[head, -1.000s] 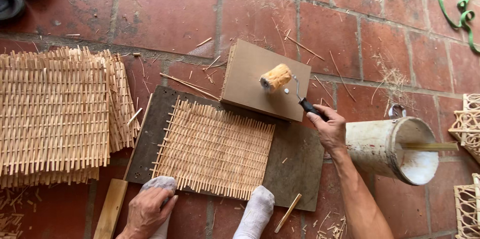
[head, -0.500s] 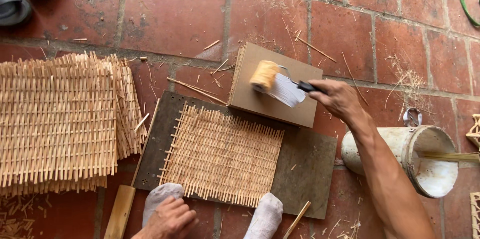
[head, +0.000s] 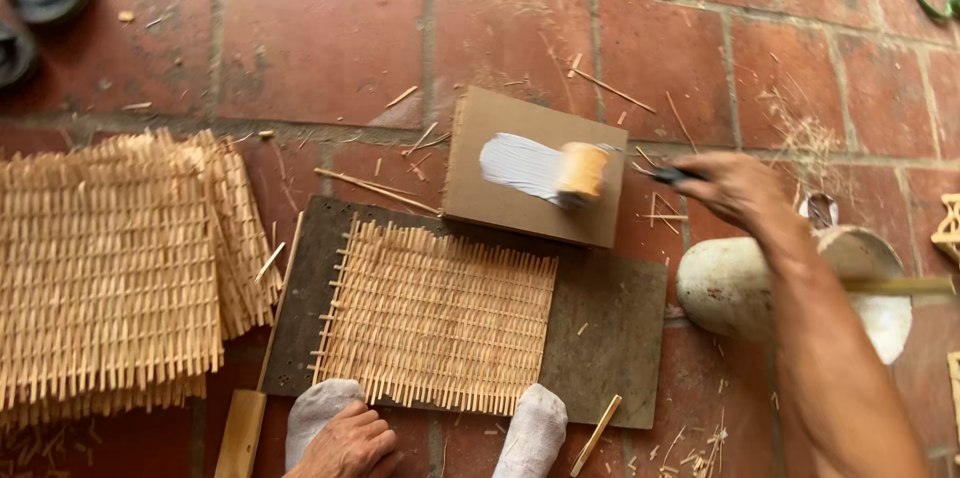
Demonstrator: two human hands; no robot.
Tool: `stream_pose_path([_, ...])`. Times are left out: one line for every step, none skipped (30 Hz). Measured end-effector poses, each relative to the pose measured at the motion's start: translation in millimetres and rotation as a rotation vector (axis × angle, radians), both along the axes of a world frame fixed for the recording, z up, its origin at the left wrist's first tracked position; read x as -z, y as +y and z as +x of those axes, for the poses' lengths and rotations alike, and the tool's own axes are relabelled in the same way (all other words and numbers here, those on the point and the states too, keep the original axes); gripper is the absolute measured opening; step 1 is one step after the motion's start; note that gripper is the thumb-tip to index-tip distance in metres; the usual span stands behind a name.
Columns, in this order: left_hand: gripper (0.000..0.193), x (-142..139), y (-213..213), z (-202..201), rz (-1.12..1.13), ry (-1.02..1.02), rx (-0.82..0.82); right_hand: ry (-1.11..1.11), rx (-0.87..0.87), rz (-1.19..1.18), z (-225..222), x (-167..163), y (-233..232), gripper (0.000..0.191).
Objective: The person sits on a tiled floor and assembles small woven bamboo mats by trimming edges, applying glue to cardboard, and adhering the mats to the cardboard. They use a wooden block and stick to trim the mat edges, a paint roller to apply glue, and their hands to press the mat onto the glued surface.
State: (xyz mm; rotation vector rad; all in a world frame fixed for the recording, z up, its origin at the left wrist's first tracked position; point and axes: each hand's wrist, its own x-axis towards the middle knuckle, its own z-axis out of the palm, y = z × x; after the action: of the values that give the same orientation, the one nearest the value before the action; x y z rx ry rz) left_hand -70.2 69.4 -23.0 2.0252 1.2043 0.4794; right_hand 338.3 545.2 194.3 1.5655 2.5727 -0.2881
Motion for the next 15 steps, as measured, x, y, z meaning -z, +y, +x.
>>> stream_pose_path([0.032,1.2,-1.9,2.9,0.024,-0.008,-0.025,-0.047,0.085,-0.065,-19.4,7.7,1.0,0.036])
stream_pose_path([0.032,2.3,-2.4,5.6,0.050,-0.018,-0.051,-0.022,0.070,-0.115,-40.2,13.9,1.9,0.032])
stream_pose_path([0.032,2.7,-2.5,8.6,0.038,0.010,-0.038,0.012,-0.025,-0.064,-62.6,21.5,1.6,0.032])
stream_pose_path([0.033,2.8,-2.2,10.6,0.023,0.039,-0.032,0.048,-0.126,-0.013,-79.7,26.1,0.4,0.032])
stream_pose_path([0.033,2.3,-1.8,11.0,0.006,0.071,-0.023,0.044,-0.159,-0.003,-89.1,28.3,-1.9,0.031])
stream_pose_path([0.031,1.6,-1.6,11.2,0.026,0.052,-0.015,0.039,-0.191,0.001,-94.0,30.6,-5.1,0.031])
stream_pose_path([0.030,0.5,-1.6,11.0,0.046,0.031,-0.014,0.031,-0.230,0.004,-95.0,31.7,-7.5,0.031])
stream_pose_path([0.028,0.0,-0.9,10.0,0.075,0.010,-0.018,0.036,-0.110,-0.082,-84.8,28.2,-10.0,0.031])
stream_pose_path([0.029,-0.2,0.9,8.9,0.057,0.016,-0.015,0.040,0.004,-0.166,-67.8,21.1,-11.8,0.031])
stream_pose_path([0.030,-1.2,0.2,7.5,0.031,0.022,-0.011,-0.010,0.132,-0.228,-50.5,15.7,-12.5,0.034])
stream_pose_path([0.031,-2.3,-0.9,6.2,0.001,0.025,-0.002,-0.063,0.265,-0.292,-29.1,9.9,-15.9,0.036])
stream_pose_path([0.030,-2.7,-0.8,5.3,-0.016,0.030,0.002,-0.130,0.279,-0.282,-9.2,5.4,-21.0,0.036])
stream_pose_path([0.030,-2.7,-0.4,4.7,-0.030,0.037,0.007,-0.194,0.293,-0.269,9.6,1.2,-28.1,0.036])
stream_pose_path([0.030,-2.6,0.2,3.8,-0.043,0.045,0.018,-0.143,0.354,-0.312,24.3,1.2,-39.3,0.037])
stream_pose_path([0.030,-2.3,0.6,3.2,-0.029,0.041,0.025,-0.092,0.416,-0.353,34.4,4.9,-52.8,0.038])
